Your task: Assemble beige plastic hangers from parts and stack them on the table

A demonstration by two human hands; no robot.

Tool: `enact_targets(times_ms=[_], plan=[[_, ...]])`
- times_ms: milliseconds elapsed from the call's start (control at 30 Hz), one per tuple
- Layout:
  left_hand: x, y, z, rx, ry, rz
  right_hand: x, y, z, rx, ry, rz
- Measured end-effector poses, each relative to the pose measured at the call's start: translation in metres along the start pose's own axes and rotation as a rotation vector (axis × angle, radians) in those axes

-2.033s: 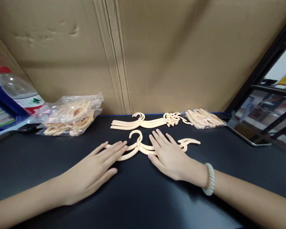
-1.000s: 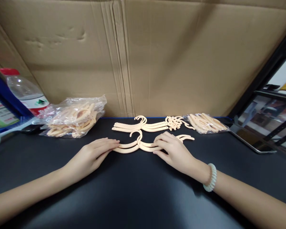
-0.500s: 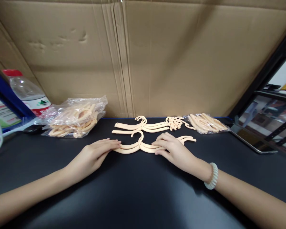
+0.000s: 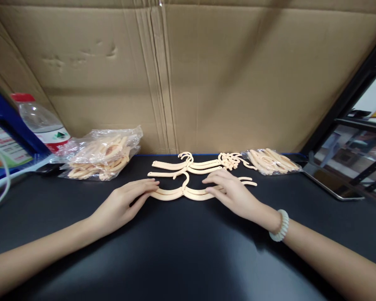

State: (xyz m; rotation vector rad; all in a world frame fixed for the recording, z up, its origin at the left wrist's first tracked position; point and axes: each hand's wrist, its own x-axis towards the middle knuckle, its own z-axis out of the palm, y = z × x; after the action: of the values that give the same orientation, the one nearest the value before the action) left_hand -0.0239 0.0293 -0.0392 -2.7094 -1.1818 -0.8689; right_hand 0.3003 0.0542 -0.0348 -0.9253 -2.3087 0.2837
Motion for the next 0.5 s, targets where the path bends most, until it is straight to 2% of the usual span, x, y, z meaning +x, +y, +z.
enact_targets(times_ms=[133, 300, 400, 500], plan=[[0.001, 0.002, -0.002, -0.029, 0.027, -0.043, 0.004, 0.019, -0.025, -0.091, 0.210, 0.071], [0.001, 0.003, -0.004, -0.054, 0.069, -0.074, 0.003, 0.056, -0.057, -0.235, 0.329, 0.342], [0.001, 0.003, -0.004, -0.043, 0.064, -0.063, -0.002, 0.079, -0.068, -0.346, 0.306, 0.441], [0.001, 0.003, -0.004, -0.034, 0.062, -0.056, -0.006, 0.097, -0.073, -0.493, 0.187, 0.431]])
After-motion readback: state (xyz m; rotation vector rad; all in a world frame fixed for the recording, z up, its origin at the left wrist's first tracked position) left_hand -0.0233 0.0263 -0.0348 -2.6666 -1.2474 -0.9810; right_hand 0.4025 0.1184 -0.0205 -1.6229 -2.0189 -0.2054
